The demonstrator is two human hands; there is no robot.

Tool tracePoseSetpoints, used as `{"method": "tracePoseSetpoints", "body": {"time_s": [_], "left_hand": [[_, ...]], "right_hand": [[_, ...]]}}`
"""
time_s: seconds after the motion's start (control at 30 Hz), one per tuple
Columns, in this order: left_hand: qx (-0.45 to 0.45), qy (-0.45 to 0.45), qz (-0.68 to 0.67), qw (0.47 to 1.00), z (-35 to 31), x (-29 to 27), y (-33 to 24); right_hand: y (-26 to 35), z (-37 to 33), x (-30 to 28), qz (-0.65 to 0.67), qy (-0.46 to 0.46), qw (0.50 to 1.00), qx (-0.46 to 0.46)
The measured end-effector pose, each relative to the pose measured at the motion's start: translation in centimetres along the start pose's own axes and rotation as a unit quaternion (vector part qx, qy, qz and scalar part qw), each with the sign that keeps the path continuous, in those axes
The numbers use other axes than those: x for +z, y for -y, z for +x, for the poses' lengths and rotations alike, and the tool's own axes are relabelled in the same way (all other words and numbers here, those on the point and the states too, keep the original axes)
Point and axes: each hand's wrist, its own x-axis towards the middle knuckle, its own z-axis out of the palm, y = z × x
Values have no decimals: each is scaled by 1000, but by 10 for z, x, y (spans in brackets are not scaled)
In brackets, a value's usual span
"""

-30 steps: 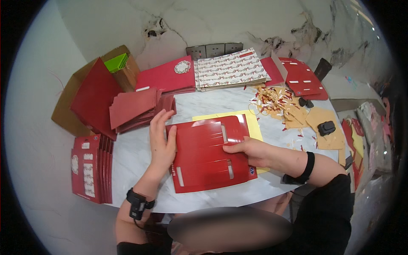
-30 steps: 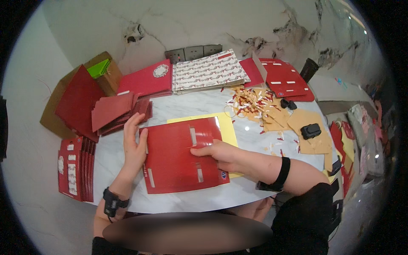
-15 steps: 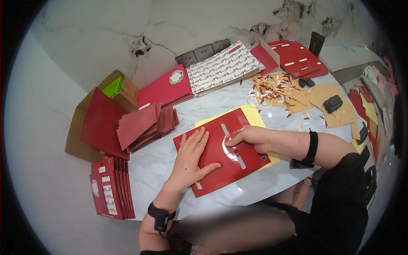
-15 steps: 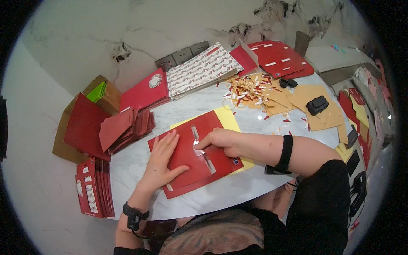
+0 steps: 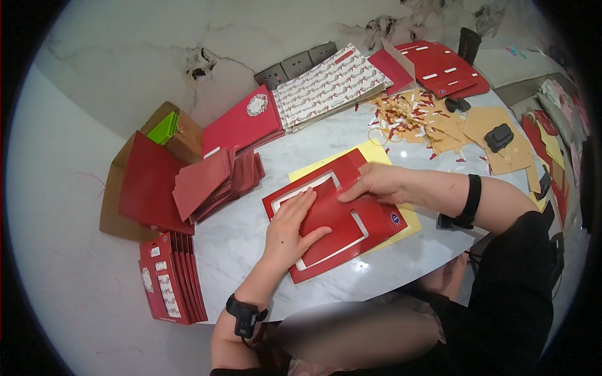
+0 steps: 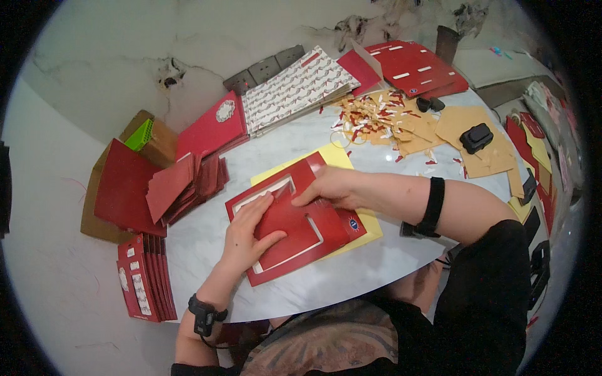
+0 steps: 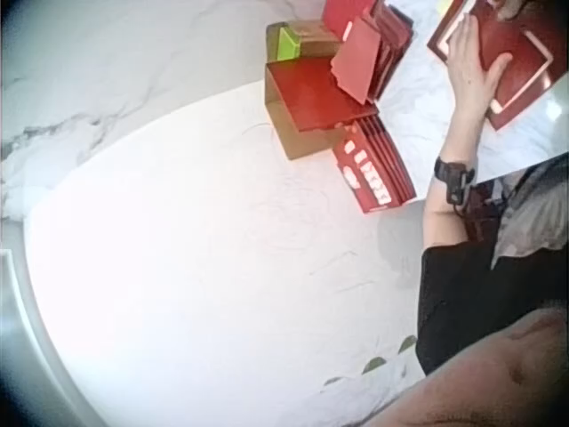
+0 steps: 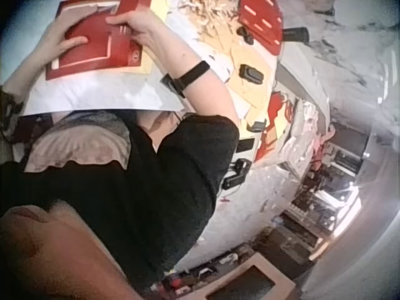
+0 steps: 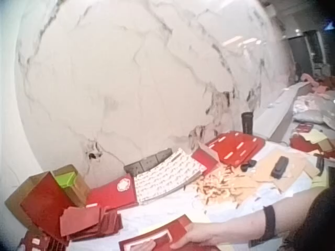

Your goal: Assembling paper money wallets by folding the outer folder and inserting the inner card.

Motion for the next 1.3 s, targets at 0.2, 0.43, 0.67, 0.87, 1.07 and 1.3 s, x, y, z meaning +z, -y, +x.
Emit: {"method": "tracePoseSetpoints", "body": {"time_s": [0.2, 0.43, 0.67, 0.87, 1.07, 1.3], "left_hand": [[-18, 3, 21, 1000, -1, -1, 3], [-31, 6, 0, 999, -1, 1, 2], [-24, -45, 17, 999, -1, -3, -3], [-35, -23, 60, 997, -6, -17, 6], [-79, 4, 25, 997, -7, -17, 1], [-138, 56, -165, 975, -10, -20, 2]], "right_hand": [[4, -12, 17, -494, -244, 745, -375], [-25, 11, 31, -647, -92, 629, -421], [-22, 18, 31, -641, -76, 647, -407], [-15, 20, 36, -650, -63, 655, -380], [-10, 19, 56, -713, -72, 633, -291], [7, 21, 72, -737, 30, 644, -202]]}}
